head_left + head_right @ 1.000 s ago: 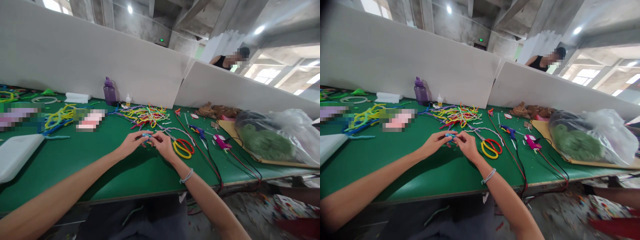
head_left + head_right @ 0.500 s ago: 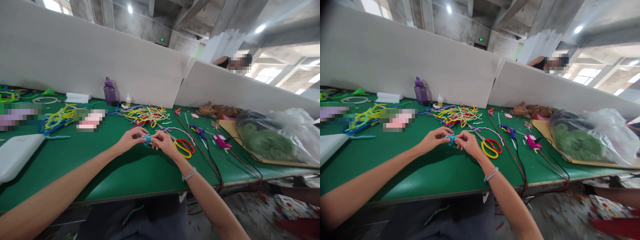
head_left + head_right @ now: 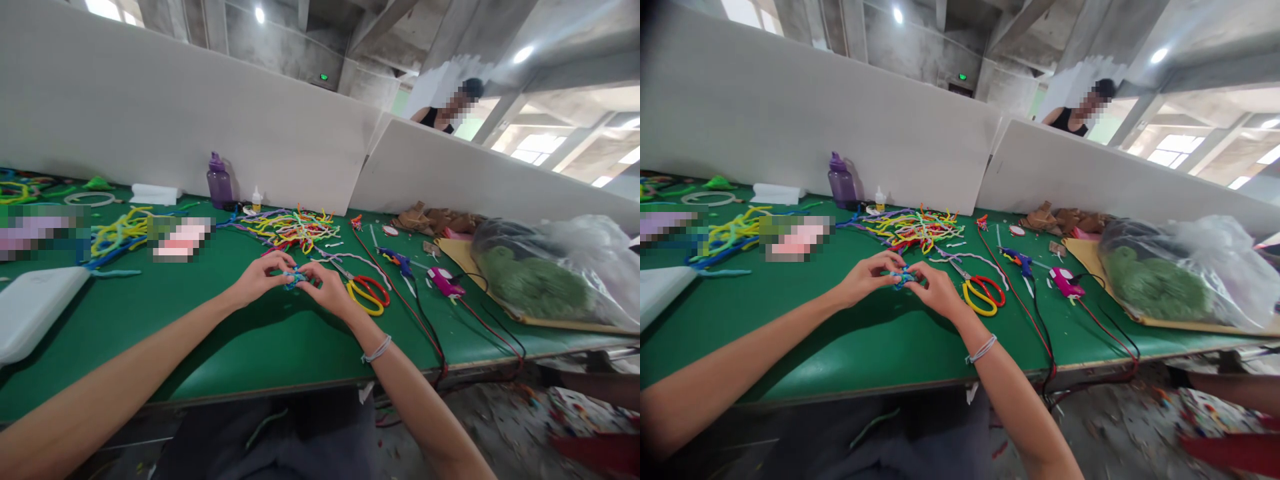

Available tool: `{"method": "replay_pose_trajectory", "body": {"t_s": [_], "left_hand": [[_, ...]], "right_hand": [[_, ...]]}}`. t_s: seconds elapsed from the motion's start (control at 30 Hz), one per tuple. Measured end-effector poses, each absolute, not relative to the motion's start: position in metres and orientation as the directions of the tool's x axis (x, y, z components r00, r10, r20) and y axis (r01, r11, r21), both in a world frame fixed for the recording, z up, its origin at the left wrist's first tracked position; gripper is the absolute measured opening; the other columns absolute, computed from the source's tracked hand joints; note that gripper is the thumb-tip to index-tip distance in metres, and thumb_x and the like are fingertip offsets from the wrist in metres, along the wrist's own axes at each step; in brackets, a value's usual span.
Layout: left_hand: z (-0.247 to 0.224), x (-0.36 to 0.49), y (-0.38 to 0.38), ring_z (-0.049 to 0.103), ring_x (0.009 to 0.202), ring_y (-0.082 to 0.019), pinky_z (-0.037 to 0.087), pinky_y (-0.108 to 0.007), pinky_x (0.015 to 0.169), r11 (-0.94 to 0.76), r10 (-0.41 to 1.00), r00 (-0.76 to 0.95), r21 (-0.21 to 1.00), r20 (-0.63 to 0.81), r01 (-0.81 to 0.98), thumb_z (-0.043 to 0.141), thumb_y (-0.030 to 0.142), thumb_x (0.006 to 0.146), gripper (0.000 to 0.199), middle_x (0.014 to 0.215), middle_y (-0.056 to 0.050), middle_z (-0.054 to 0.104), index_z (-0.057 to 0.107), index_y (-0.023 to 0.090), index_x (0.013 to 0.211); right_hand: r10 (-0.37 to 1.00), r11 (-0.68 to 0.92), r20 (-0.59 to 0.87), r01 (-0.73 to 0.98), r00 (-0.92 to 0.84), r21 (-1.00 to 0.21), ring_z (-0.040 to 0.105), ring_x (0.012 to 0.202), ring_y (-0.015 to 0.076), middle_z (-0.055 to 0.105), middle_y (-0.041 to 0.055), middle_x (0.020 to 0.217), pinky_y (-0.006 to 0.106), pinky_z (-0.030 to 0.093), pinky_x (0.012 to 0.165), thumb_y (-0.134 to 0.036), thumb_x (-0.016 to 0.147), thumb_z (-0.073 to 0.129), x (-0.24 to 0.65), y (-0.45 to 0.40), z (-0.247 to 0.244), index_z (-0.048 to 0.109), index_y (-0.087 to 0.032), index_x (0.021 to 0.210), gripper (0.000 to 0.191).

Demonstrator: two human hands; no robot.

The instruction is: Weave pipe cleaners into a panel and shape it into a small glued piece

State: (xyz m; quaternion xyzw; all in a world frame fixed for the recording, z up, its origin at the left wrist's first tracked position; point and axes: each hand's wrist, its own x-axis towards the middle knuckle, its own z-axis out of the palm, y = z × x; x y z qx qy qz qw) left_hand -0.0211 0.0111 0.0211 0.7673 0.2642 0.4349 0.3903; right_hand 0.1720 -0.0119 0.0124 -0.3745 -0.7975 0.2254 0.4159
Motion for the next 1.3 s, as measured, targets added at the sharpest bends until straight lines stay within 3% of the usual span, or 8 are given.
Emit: {"method": "replay_pose_trajectory", "body": {"t_s": [0.13, 0.3, 0.5, 0.7, 0.87, 1.0, 1.13, 1.3], "left_hand": [[0.019, -0.020, 0.010, 0.053, 0.088, -0.016, 0.047, -0.029, 0.072, -0.571, 0.743, 0.488, 0.814, 0.459, 0.104, 0.064, 0.030, 0.072, 0.014, 0.095, -0.005, 0.052, 0.062, 0.016, 0.071], [0.017, -0.018, 0.008, 0.053, 0.090, -0.017, 0.049, -0.029, 0.070, -0.566, 0.758, 0.463, 0.816, 0.460, 0.116, 0.065, 0.033, 0.071, 0.017, 0.098, -0.006, 0.050, 0.062, 0.016, 0.071], [0.021, -0.020, 0.009, 0.051, 0.100, -0.020, 0.048, -0.033, 0.078, -0.528, 0.762, 0.495, 0.843, 0.418, 0.101, 0.064, 0.033, 0.071, 0.017, 0.105, -0.007, 0.052, 0.065, 0.018, 0.080], [0.022, -0.015, 0.004, 0.054, 0.090, -0.019, 0.048, -0.031, 0.071, -0.538, 0.811, 0.382, 0.820, 0.442, 0.195, 0.064, 0.036, 0.070, 0.019, 0.093, -0.006, 0.057, 0.064, 0.017, 0.070], [0.019, -0.007, -0.001, 0.054, 0.087, -0.018, 0.046, -0.032, 0.077, -0.521, 0.837, 0.326, 0.822, 0.440, 0.230, 0.064, 0.035, 0.070, 0.020, 0.088, -0.004, 0.057, 0.061, 0.016, 0.066], [0.021, -0.005, -0.002, 0.053, 0.089, -0.019, 0.051, -0.030, 0.067, -0.398, 0.863, 0.380, 0.911, 0.333, 0.104, 0.062, 0.038, 0.071, 0.024, 0.100, -0.006, 0.053, 0.060, 0.015, 0.069], [0.026, -0.007, -0.002, 0.053, 0.092, -0.019, 0.053, -0.031, 0.068, -0.177, 0.898, 0.390, 0.978, 0.206, -0.110, 0.049, 0.045, 0.081, 0.032, 0.107, -0.007, 0.051, 0.058, 0.017, 0.095], [0.024, -0.011, 0.002, 0.058, 0.083, -0.017, 0.055, -0.033, 0.064, -0.031, 0.925, 0.371, 0.989, 0.084, -0.146, 0.045, 0.049, 0.082, 0.040, 0.105, -0.009, 0.054, 0.053, 0.017, 0.104]], "right_hand": [[0.756, 0.653, 0.527, 0.396, -0.388, -0.645, 0.058, 0.080, 0.0130, 0.062, 0.0024, 0.088, 0.021, 0.043, 0.060, -0.029, 0.077, 0.057, 0.172, -0.012, 0.012, 0.058, -0.019, 0.095, 0.020], [0.793, 0.609, 0.504, 0.422, -0.343, -0.671, 0.058, 0.074, 0.0129, 0.064, 0.0018, 0.080, 0.022, 0.042, 0.061, -0.028, 0.078, 0.056, 0.171, -0.011, 0.010, 0.061, -0.018, 0.086, 0.014], [0.864, 0.496, 0.408, 0.356, -0.295, -0.792, 0.055, 0.064, 0.0120, 0.063, 0.0015, 0.078, 0.023, 0.043, 0.055, -0.036, 0.075, 0.059, 0.171, -0.008, 0.006, 0.061, -0.018, 0.079, 0.018], [0.895, 0.427, 0.353, 0.298, -0.272, -0.854, 0.055, 0.060, 0.0119, 0.062, 0.0005, 0.075, 0.022, 0.043, 0.049, -0.038, 0.071, 0.061, 0.166, -0.008, 0.003, 0.059, -0.018, 0.078, 0.021], [0.902, 0.420, 0.353, 0.305, -0.249, -0.855, 0.055, 0.062, 0.0119, 0.060, -0.0008, 0.071, 0.021, 0.043, 0.050, -0.042, 0.069, 0.063, 0.160, -0.013, 0.005, 0.054, -0.018, 0.074, 0.026], [0.902, 0.426, 0.375, 0.300, -0.213, -0.854, 0.054, 0.061, 0.0114, 0.056, -0.0023, 0.066, 0.022, 0.043, 0.053, -0.040, 0.072, 0.060, 0.158, -0.013, 0.005, 0.050, -0.018, 0.072, 0.024], [0.893, 0.449, 0.418, 0.337, -0.165, -0.828, 0.055, 0.065, 0.0123, 0.057, -0.0005, 0.072, 0.023, 0.044, 0.055, -0.037, 0.071, 0.061, 0.162, -0.011, 0.006, 0.051, -0.018, 0.074, 0.022], [0.770, 0.623, 0.612, 0.416, -0.180, -0.662, 0.056, 0.077, 0.0151, 0.059, 0.0039, 0.083, 0.026, 0.046, 0.063, -0.030, 0.073, 0.060, 0.171, -0.009, 0.008, 0.054, -0.019, 0.074, 0.013]]}}
